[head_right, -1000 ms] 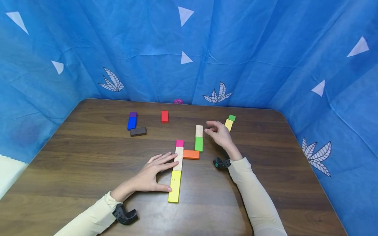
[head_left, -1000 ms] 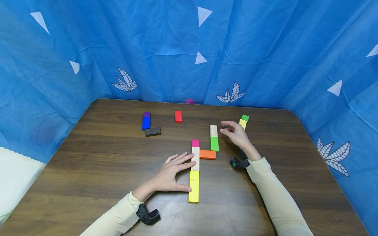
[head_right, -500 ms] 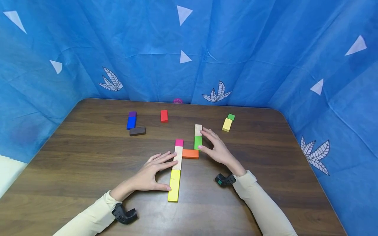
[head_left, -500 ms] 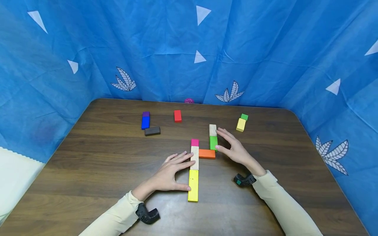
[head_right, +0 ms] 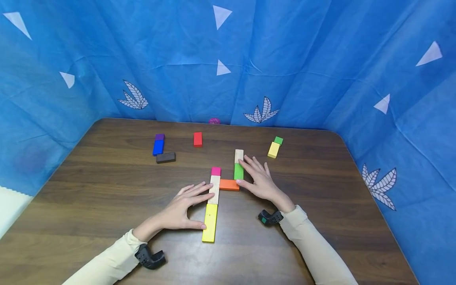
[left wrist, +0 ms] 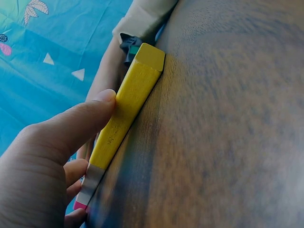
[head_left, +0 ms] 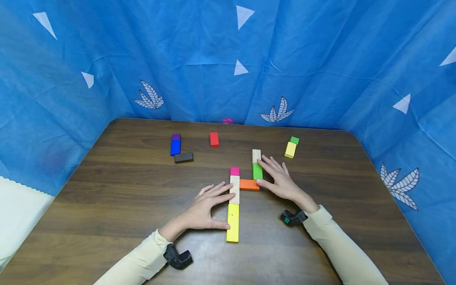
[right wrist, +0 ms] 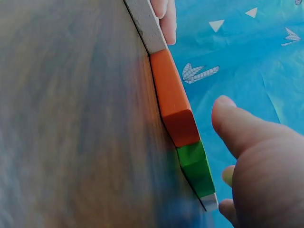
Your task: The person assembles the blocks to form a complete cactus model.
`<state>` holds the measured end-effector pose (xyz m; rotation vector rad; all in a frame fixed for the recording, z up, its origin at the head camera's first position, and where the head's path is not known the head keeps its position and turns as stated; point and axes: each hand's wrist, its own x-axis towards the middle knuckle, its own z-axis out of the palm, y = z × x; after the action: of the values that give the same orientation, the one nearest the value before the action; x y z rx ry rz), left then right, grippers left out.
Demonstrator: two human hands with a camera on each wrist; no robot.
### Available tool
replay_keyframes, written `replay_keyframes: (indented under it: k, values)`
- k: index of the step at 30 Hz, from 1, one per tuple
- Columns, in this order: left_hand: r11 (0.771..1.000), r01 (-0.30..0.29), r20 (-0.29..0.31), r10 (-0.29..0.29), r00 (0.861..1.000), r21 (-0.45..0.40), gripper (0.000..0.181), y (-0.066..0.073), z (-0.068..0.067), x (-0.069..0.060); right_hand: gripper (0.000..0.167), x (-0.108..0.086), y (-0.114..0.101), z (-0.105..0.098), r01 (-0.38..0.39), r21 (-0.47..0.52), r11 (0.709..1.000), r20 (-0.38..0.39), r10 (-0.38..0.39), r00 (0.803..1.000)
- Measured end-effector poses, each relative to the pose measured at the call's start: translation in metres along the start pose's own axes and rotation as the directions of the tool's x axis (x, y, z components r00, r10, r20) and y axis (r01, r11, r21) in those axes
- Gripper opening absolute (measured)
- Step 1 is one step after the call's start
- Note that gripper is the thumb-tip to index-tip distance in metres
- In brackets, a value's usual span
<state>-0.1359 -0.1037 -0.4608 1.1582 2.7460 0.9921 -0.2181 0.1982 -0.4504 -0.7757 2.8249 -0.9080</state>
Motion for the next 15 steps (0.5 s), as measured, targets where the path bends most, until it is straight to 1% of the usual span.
replay_keyframes:
  k: [7,15]
  values:
    - [1.0,0.006,0.006,-0.006,1.0,0.007,0.086,-0.0016,0.0001,-0.0002,0.069,0.0015,-0.0005,0.0026,-0.011,-0.048,0.999,0.003,0.011,1.0]
    - [1.0,0.011,0.025,-0.011,1.0,0.009,0.085,-0.0001,-0.0019,0.001,0.069,0.0009,0.0011,0.003,0.005,-0.073,0.997,0.005,-0.005,1.0]
